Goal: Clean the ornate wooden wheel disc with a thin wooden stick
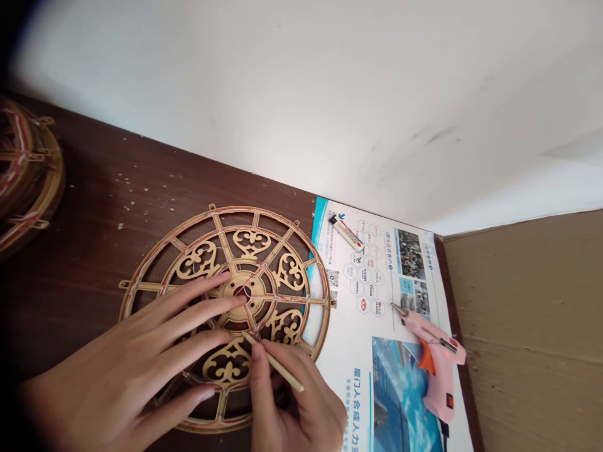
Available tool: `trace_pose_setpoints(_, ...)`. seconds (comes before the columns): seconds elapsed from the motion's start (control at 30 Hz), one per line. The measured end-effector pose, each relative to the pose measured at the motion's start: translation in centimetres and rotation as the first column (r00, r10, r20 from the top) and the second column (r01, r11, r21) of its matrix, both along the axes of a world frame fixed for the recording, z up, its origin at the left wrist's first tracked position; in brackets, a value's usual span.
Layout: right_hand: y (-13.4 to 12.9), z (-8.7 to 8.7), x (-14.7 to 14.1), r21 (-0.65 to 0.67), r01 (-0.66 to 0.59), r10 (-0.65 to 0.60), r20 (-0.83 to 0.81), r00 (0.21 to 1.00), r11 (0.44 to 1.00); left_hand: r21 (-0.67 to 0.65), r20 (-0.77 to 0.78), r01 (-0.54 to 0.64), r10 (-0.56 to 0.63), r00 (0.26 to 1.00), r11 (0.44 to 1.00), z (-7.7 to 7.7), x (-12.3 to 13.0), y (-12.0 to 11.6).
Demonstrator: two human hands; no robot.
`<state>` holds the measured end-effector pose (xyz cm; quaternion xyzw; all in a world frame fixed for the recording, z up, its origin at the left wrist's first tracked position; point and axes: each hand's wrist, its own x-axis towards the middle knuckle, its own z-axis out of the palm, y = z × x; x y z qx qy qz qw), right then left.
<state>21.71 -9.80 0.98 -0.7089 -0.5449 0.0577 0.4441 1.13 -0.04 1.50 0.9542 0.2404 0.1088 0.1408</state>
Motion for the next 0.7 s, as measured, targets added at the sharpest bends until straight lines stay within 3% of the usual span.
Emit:
trace_pose_setpoints(0.13,0.1,0.2,0.0,-0.005,-0.009,0.009,0.075,0.997,1.0,-0.003,-0.03,-0.032,0.031,0.999,0.999,0.4,0.1,-0.3)
trace_pose_setpoints(0.37,0.3,0.5,0.1,-0.011,-0.02,0.021,0.129,0.991,1.0,0.033,0.024,0.038,-0.039,0.999,0.999,-0.1,-0.3,0.2)
trace_pose_setpoints(0.7,0.2,0.3,-0.8,0.033,0.166,-0.165,-0.035,0.986,0.986,0.017,0.058,0.022,-0.023,0.998,1.0,-0.4,-0.1,0.4)
